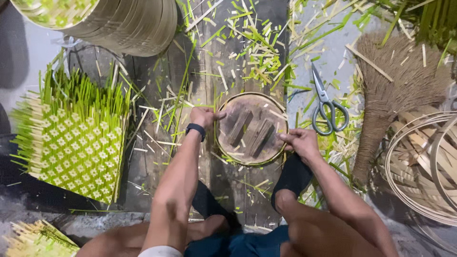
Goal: The person trims excess bamboo strips from woven circular mats using shears. They repeatedly place a circular frame on a woven mat, cut the overhanging strips flush with the frame, and stack the finished pieces.
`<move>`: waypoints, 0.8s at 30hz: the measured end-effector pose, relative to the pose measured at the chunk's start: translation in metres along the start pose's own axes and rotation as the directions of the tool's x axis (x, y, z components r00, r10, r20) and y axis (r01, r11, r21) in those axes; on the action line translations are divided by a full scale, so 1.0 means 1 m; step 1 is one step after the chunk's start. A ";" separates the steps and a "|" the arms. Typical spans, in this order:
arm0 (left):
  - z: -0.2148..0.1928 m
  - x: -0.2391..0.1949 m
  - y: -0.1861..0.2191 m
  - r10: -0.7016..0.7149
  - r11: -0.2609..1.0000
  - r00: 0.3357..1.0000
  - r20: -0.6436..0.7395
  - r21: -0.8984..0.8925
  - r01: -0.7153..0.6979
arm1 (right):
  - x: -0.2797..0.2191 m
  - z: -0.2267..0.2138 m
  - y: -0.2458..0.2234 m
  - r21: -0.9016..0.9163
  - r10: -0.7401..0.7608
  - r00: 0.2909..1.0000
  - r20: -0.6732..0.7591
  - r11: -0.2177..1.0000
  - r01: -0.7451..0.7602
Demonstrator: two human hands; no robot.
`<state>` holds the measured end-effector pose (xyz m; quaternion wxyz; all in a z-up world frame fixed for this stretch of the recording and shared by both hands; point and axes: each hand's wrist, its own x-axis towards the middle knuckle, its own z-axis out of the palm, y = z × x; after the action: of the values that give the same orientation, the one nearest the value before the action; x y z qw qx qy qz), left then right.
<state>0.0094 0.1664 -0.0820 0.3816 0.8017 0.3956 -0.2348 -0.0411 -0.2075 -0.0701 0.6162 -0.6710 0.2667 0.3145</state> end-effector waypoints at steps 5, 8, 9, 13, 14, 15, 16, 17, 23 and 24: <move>0.027 -0.022 -0.009 0.228 0.796 0.936 -0.270 -0.502 -0.339 | 0.013 -0.007 -0.028 -0.088 -0.142 0.985 -0.096 0.987 0.134; 0.056 -0.073 -0.044 -0.149 0.877 0.986 0.077 -0.450 0.168 | 0.015 -0.008 -0.020 0.122 -0.030 1.000 -0.004 0.992 0.030; 0.066 -0.089 -0.055 -0.164 0.695 0.942 0.293 -0.644 0.321 | 0.017 -0.007 -0.015 0.185 0.016 0.999 0.035 0.982 -0.022; 0.084 -0.106 -0.072 -0.156 0.583 0.958 0.241 -0.761 0.286 | 0.026 -0.004 0.002 0.163 0.008 1.000 -0.010 0.987 -0.007; 0.085 -0.105 -0.075 -0.158 0.595 0.961 0.228 -0.754 0.277 | 0.028 -0.002 0.007 0.168 -0.007 1.000 -0.016 0.986 0.010; 0.088 -0.100 -0.075 -0.155 0.608 0.964 0.216 -0.748 0.265 | 0.032 0.000 0.010 0.172 -0.028 0.999 -0.026 0.985 0.032; 0.090 -0.097 -0.074 -0.173 0.597 0.961 0.214 -0.754 0.275 | 0.034 0.001 0.011 0.165 -0.034 0.998 -0.055 0.985 0.043; 0.092 -0.095 -0.073 -0.191 0.585 0.959 0.211 -0.759 0.284 | 0.036 0.003 0.013 0.158 -0.040 0.996 -0.083 0.986 0.053; 0.069 -0.112 -0.049 -0.102 0.637 0.965 0.242 -0.730 0.250 | 0.005 0.007 -0.028 -0.296 -0.365 0.920 -0.142 0.903 0.312; 0.058 -0.119 -0.040 -0.063 0.655 0.962 0.264 -0.717 0.240 | -0.004 0.004 -0.043 -0.473 -0.499 0.859 -0.117 0.788 0.394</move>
<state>-0.0961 0.0818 -0.0535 0.6942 0.5102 0.4784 -0.1701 -0.0124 -0.1992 -0.0390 0.4724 -0.8669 0.0938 0.1282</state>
